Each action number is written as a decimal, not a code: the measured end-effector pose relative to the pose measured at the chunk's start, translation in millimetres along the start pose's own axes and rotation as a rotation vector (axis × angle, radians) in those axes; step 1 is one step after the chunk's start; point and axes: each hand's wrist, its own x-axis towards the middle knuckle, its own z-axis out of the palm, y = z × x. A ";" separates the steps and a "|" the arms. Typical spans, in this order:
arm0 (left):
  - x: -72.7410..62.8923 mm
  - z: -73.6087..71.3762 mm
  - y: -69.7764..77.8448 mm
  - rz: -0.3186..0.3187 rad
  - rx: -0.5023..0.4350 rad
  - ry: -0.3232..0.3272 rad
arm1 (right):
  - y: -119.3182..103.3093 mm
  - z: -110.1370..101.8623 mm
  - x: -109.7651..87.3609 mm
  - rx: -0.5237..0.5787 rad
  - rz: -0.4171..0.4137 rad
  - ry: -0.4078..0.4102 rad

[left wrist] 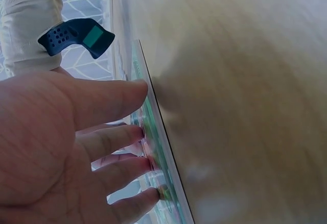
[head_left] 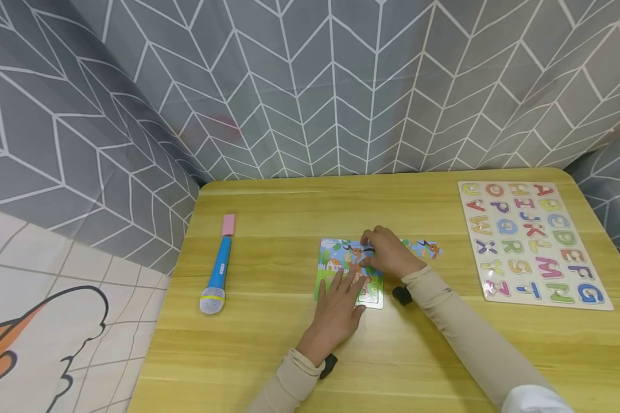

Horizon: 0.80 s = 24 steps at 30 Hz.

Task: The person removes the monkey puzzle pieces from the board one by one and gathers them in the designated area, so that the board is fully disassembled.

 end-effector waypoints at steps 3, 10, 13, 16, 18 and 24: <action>0.3 0.4 0.1 -0.004 0.002 -0.005 | -0.8 -1.5 0.6 -0.005 0.011 -0.009; 1.2 0.2 0.4 -0.010 0.019 -0.019 | -0.2 -2.6 2.9 -0.007 0.044 -0.023; 1.2 -0.4 0.5 -0.006 0.024 -0.018 | 0.0 -2.9 2.5 0.012 0.059 -0.026; 0.9 -0.9 0.3 -0.001 0.022 -0.017 | 1.8 -2.4 1.9 0.027 0.054 -0.022; 0.7 -0.9 -0.3 -0.005 0.013 -0.024 | 3.3 -2.3 1.3 0.035 0.046 -0.021; 1.3 -0.6 -2.8 -0.002 0.007 -0.027 | 5.6 -4.5 -0.3 0.043 0.043 -0.040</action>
